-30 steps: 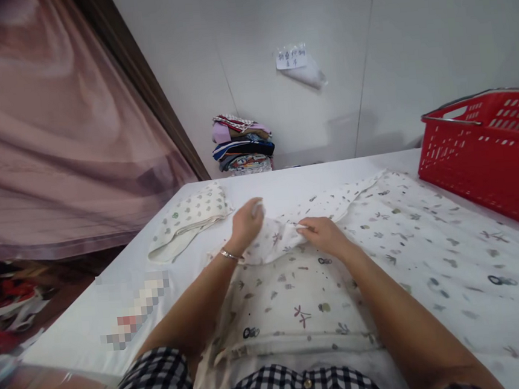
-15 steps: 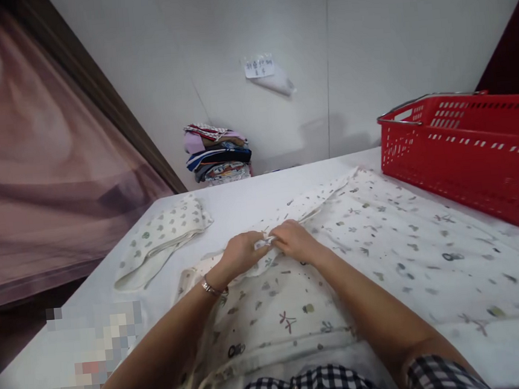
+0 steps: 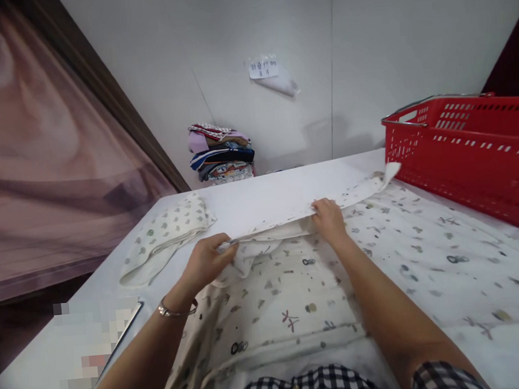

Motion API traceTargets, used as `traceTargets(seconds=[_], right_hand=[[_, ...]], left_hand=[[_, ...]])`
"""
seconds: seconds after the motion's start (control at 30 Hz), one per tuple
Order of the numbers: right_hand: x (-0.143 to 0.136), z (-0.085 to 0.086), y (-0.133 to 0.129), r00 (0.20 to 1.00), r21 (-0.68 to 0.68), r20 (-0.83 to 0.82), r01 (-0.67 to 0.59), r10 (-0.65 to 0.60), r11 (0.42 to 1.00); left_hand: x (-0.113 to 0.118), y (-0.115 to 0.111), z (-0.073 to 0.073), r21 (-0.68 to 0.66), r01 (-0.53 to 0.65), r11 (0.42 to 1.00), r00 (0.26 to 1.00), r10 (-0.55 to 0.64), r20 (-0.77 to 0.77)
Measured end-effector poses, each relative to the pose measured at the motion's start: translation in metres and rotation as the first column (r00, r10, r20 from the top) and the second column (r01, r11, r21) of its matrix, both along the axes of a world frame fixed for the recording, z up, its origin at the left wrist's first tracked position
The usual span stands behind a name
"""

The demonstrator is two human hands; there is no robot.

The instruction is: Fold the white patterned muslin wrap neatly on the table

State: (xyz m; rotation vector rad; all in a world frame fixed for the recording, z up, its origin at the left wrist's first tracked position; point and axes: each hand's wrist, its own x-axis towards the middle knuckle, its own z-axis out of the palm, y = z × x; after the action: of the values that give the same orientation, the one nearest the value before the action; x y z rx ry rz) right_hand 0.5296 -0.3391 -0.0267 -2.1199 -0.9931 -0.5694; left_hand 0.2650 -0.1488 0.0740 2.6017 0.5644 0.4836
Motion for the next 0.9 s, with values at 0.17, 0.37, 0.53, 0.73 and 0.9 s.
traceTargets(seconds=[0.17, 0.37, 0.53, 0.73, 0.9], right_hand=[[-0.008, 0.013, -0.005, 0.982, -0.058, 0.05, 0.184, -0.181, 0.981], [-0.01, 0.018, -0.008, 0.981, -0.246, -0.109, 0.128, -0.159, 0.961], [-0.011, 0.008, -0.013, 0.98, -0.412, -0.199, -0.107, 0.025, 0.905], [-0.02, -0.003, -0.026, 0.956, -0.373, -0.231, -0.26, 0.182, 0.891], [-0.028, -0.006, -0.032, 0.945, -0.42, -0.182, -0.323, 0.27, 0.848]], left_hand=[[-0.007, 0.009, 0.008, -0.051, -0.007, 0.999, 1.0, 0.008, 0.025], [-0.004, 0.015, 0.007, -0.157, -0.017, 0.987, 0.999, 0.025, 0.047], [0.004, 0.017, 0.009, -0.255, -0.002, 0.967, 0.998, 0.016, 0.053], [0.008, 0.018, 0.013, -0.254, 0.008, 0.967, 0.999, 0.006, 0.054], [0.011, 0.017, 0.015, -0.268, -0.015, 0.963, 0.998, 0.03, 0.051]])
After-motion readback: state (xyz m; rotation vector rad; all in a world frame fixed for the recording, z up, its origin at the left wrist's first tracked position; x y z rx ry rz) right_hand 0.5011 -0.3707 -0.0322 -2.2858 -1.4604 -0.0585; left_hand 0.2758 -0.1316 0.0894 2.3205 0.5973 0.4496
